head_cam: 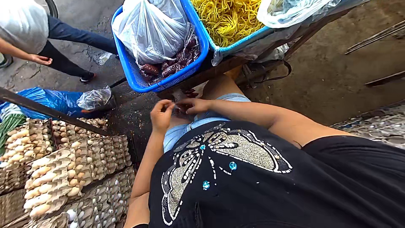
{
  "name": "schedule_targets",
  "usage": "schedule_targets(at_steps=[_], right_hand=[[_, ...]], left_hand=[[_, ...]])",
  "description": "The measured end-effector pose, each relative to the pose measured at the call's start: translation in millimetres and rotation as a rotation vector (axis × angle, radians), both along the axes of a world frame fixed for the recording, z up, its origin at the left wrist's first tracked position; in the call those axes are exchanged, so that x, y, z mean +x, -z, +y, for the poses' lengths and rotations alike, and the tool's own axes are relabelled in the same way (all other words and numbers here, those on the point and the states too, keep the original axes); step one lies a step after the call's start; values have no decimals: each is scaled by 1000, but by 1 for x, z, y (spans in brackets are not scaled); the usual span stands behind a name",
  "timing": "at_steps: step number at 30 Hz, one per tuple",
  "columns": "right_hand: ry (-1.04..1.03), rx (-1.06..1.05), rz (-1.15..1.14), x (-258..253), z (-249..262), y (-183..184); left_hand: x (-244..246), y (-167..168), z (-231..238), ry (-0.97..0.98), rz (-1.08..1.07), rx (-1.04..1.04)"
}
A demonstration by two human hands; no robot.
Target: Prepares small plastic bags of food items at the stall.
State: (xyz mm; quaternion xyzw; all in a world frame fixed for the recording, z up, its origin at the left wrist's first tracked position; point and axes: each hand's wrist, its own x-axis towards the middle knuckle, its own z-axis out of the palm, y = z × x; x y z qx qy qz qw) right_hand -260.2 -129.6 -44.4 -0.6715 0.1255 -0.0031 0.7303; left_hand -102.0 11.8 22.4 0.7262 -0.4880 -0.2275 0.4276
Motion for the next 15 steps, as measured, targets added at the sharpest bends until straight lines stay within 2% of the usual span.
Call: schedule_targets(at_steps=[2,4,9,15], right_hand=[[-4,-47,34,-1,3,0],[75,-97,99,1,2,14],[161,-92,250,5,-12,14],[197,-75,298,6,-12,26]], left_hand=[[-10,24,-9,29,13,52],[-12,35,-21,23,-7,124],[0,35,-53,-63,-43,366],[10,53,-64,-259,73,335]])
